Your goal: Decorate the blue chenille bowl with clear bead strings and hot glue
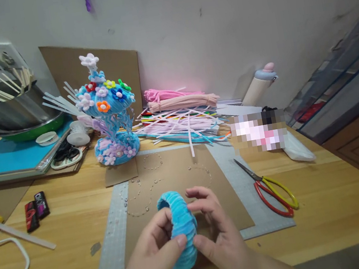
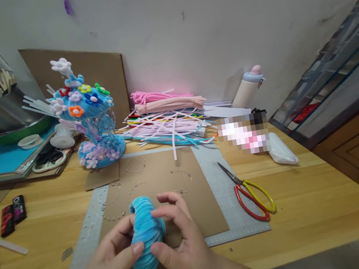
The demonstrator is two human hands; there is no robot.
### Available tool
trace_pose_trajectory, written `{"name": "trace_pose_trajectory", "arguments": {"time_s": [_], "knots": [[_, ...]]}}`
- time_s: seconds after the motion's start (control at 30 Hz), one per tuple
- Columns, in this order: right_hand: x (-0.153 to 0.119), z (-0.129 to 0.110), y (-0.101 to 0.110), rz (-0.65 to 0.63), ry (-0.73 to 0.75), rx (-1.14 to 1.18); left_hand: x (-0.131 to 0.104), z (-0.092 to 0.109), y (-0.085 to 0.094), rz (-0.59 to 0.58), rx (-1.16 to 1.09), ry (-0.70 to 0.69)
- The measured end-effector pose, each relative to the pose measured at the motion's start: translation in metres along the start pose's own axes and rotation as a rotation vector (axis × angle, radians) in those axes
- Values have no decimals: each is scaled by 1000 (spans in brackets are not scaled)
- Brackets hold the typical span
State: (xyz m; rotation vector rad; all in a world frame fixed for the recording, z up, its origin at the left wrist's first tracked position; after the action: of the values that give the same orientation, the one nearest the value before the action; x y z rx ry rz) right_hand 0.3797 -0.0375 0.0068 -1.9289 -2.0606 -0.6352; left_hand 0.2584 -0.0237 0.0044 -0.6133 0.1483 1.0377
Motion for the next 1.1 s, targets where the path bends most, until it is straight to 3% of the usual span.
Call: {"name": "trace_pose_trajectory", "arguments": {"time_s": [0.1,0.17,0.27,0.37,0.47,0.7,0.87,1.0,1.1], "knots": [[3,-13,7,19,25,-67,-3,6,-9,-2,219,-66],[7,-21,11,3,29,-139,-5,11,-10,66,394,-128],[14,-31,13,-96,31,-267,-6,15,-7,170,600,-177],[18,-36,13,-215,47,-404,-7,18,-7,182,707,-228],[19,-37,13,-269,87,-497,-6,20,-8,169,723,-258],[19,-33,4,-283,30,-429,-4,14,-6,230,711,-218],[22,-40,1,-263,123,-500,-4,6,-3,213,713,-163],[19,-42,-2,-318,206,-527,-3,5,3,217,645,-91],[17,-36,4,-262,133,-499,-4,7,12,221,600,-73]]}}
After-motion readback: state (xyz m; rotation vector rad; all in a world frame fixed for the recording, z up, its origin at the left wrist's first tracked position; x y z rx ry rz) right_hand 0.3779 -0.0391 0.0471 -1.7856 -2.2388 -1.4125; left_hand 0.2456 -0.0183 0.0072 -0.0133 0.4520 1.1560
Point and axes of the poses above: each hand's wrist, its own x-axis towards the middle knuckle, its own y-axis out of the back of the hand, z = x × y, the point moved 7 cm from there along x, towards the middle knuckle, and after that the axes turned 8 degrees about y, right-handed, at the moved point
